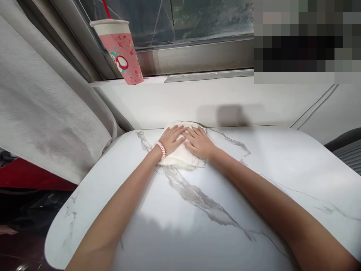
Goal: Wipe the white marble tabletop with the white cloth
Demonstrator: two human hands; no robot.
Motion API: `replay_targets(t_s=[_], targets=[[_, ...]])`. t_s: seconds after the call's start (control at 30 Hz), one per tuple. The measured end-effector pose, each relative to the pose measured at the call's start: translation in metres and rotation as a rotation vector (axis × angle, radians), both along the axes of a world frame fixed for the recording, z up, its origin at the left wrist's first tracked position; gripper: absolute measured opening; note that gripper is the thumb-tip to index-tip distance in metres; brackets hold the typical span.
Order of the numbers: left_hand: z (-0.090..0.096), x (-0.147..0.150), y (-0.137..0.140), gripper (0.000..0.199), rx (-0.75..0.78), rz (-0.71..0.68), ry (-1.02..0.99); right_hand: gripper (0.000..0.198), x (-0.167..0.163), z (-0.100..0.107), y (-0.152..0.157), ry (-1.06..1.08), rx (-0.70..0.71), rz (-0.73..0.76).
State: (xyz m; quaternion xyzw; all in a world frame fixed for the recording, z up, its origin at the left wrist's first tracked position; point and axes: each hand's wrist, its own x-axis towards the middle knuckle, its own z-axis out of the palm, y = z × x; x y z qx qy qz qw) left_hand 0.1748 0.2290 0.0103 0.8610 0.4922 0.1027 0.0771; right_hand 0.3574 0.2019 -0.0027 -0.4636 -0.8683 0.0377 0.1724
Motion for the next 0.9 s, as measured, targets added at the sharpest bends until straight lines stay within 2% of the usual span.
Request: replay_targets(t_s=[0.23,0.53,0.7,0.9], targets=[[-0.001,0.005,0.001,0.055,0.02,-0.022,0.008,0.051,0.002,0.003,-0.007,-0.023,-0.002,-0.053],[-0.002,0.004,-0.041,0.054,0.049,0.007,0.074,0.049,0.0,0.002,-0.044,-0.016,0.035,-0.04],[-0.001,0.002,-0.094,0.054,0.054,0.033,0.124,0.048,0.001,-0.001,-0.084,-0.022,0.071,0.04],[-0.009,0.01,-0.197,0.055,0.203,0.157,0.131,0.047,0.015,-0.002,-0.149,0.045,0.101,0.233]])
